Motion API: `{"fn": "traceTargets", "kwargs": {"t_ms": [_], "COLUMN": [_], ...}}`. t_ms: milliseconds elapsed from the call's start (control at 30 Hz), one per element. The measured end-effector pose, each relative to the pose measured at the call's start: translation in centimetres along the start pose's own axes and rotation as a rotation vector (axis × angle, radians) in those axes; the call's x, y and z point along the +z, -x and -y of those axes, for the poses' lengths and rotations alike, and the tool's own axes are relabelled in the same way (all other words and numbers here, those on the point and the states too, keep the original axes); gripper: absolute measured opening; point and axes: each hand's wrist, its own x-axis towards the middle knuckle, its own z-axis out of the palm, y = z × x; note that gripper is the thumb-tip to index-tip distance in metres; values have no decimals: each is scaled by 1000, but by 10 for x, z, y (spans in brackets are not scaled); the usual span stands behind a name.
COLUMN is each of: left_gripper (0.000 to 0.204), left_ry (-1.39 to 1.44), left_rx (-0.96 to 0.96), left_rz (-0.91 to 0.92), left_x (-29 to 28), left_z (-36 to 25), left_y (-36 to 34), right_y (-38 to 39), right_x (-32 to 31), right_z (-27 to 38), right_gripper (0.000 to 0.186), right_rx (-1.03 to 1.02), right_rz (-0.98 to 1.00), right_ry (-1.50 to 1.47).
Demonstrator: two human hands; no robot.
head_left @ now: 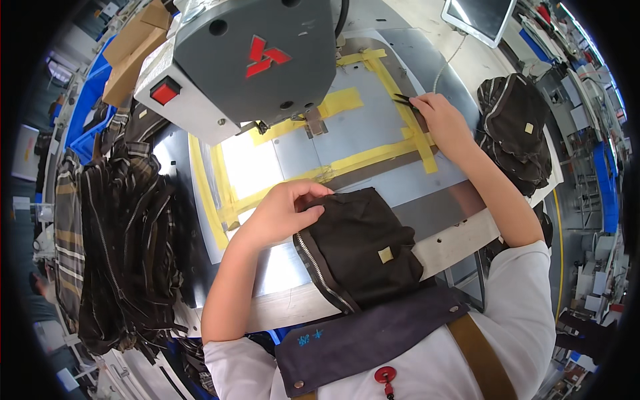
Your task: The person aligns the zipper of a dark plaid bag with the fabric edge and sews it using an industrial sewing machine. They repeat this process for multiple bags, moving finished items to a stack on the right and picking up new ones from a pile on the left.
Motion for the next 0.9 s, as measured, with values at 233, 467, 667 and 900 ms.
{"fn": "traceTargets", "kwargs": {"t_ms": [233, 467, 667, 900], "left_gripper": [29, 28, 26, 14], "left_ry": [140, 198, 168, 113], "left_rx": [30, 44, 44, 138], "left_rz": [91, 131, 140, 32], "left_x": [-10, -12, -14, -2], "left_z": [12, 12, 12, 20], "left_y": [-3, -4, -5, -7], "right_y": [-20, -53, -69, -50], "right_x": [-30, -33, -17, 4], "right_z": [70, 119, 120, 125], "right_gripper": [20, 23, 20, 26], "right_rx": [163, -704, -864, -568], "right_rz": [152, 130, 124, 350], "right_ry": [-93, -73, -30, -166]}}
